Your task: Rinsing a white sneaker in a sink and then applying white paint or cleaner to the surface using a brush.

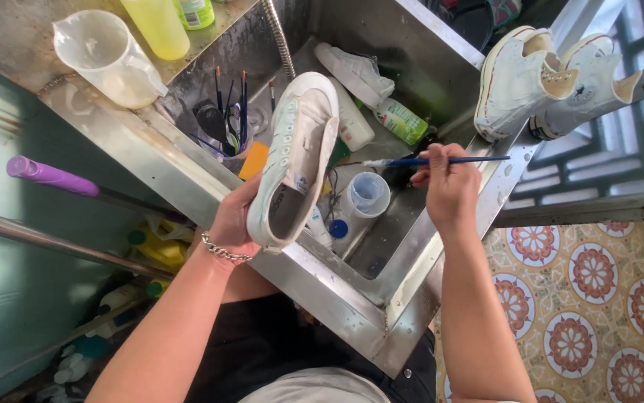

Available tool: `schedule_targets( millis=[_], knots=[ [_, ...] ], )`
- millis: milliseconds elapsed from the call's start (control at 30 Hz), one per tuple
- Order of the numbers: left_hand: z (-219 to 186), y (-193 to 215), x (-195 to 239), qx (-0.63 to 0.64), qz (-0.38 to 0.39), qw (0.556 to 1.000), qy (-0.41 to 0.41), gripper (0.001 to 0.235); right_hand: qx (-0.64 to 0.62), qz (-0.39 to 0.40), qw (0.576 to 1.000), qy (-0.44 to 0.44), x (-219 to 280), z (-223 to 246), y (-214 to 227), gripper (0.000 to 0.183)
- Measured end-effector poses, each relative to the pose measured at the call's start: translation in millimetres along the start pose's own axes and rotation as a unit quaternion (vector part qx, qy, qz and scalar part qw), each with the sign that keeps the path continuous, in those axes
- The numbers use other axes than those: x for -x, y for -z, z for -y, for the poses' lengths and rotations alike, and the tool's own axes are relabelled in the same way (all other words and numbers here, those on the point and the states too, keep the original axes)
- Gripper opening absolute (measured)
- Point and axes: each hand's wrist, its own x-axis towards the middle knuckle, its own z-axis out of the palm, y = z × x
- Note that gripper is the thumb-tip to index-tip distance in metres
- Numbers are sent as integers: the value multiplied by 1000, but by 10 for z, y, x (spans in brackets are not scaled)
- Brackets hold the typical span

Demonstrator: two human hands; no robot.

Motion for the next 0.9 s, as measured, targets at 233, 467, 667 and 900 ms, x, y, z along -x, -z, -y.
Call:
schedule_targets(
  millis=[233, 467, 667, 900],
  knots=[
    [346, -670, -209, -22, 19, 999, -28, 45, 139, 85, 984, -75, 41, -324, -375, 33],
    [520, -873, -826, -16, 76, 997, -6, 44, 189, 149, 968, -76, -92, -801, -677, 19],
    [596, -825, -1268, 23, 80, 996, 27, 43, 232, 192, 948, -101, -176, -715, -683, 25],
    [594, -807, -1350, -4, -8, 997, 75, 55, 54, -62, 987, -141, 73, -306, -252, 16]
  ],
)
